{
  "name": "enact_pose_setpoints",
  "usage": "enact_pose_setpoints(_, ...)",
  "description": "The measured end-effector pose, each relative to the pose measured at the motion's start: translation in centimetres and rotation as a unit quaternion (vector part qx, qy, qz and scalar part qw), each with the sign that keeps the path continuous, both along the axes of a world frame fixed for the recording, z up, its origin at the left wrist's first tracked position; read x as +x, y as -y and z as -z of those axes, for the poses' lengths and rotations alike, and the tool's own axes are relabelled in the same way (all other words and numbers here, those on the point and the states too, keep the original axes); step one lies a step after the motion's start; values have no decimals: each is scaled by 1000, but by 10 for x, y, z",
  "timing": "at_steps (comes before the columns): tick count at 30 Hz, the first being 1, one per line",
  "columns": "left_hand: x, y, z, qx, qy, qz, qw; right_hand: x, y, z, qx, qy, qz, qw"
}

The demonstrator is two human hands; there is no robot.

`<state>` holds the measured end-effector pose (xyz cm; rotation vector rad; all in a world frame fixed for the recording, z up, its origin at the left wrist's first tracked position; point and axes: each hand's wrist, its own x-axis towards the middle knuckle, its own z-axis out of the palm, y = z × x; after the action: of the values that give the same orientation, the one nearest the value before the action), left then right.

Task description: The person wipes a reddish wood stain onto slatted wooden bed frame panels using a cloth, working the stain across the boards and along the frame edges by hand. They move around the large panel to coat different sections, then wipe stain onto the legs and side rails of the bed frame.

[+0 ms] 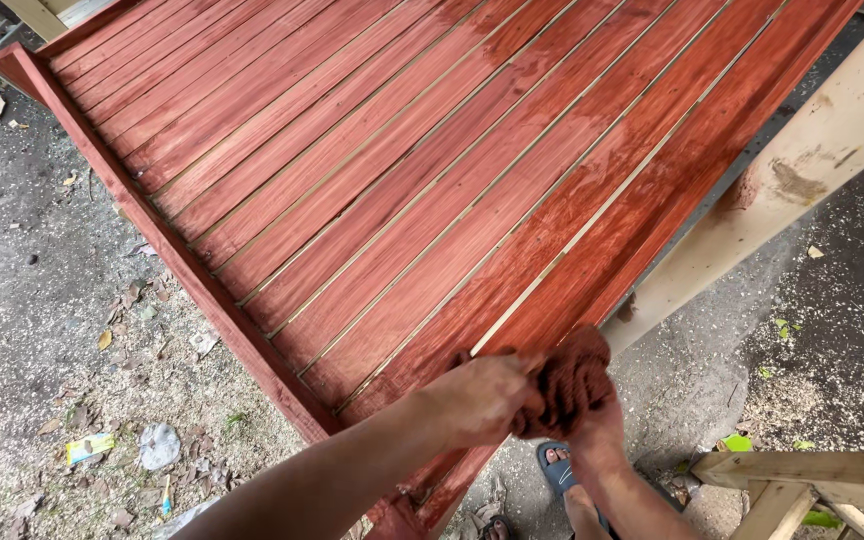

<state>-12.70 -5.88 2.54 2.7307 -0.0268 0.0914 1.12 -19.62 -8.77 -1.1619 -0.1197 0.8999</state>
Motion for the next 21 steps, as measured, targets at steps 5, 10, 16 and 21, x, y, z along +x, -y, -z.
enact_pose_setpoints(5,-56,17,-23,-20,-21,18,999,-49,24,25,-1,-24,-40,999)
enact_pose_setpoints(10,-91,32,-28,-2,-187,-6,982,-87,43,66,-25,-184,-104,977)
enact_pose_setpoints(16,-115,35,-16,-114,-159,-2,981,-120,50,69,-77,183,-385,901)
enact_pose_setpoints(21,-115,26,-28,-210,-185,-41,959,-117,49,38,22,-119,-316,941)
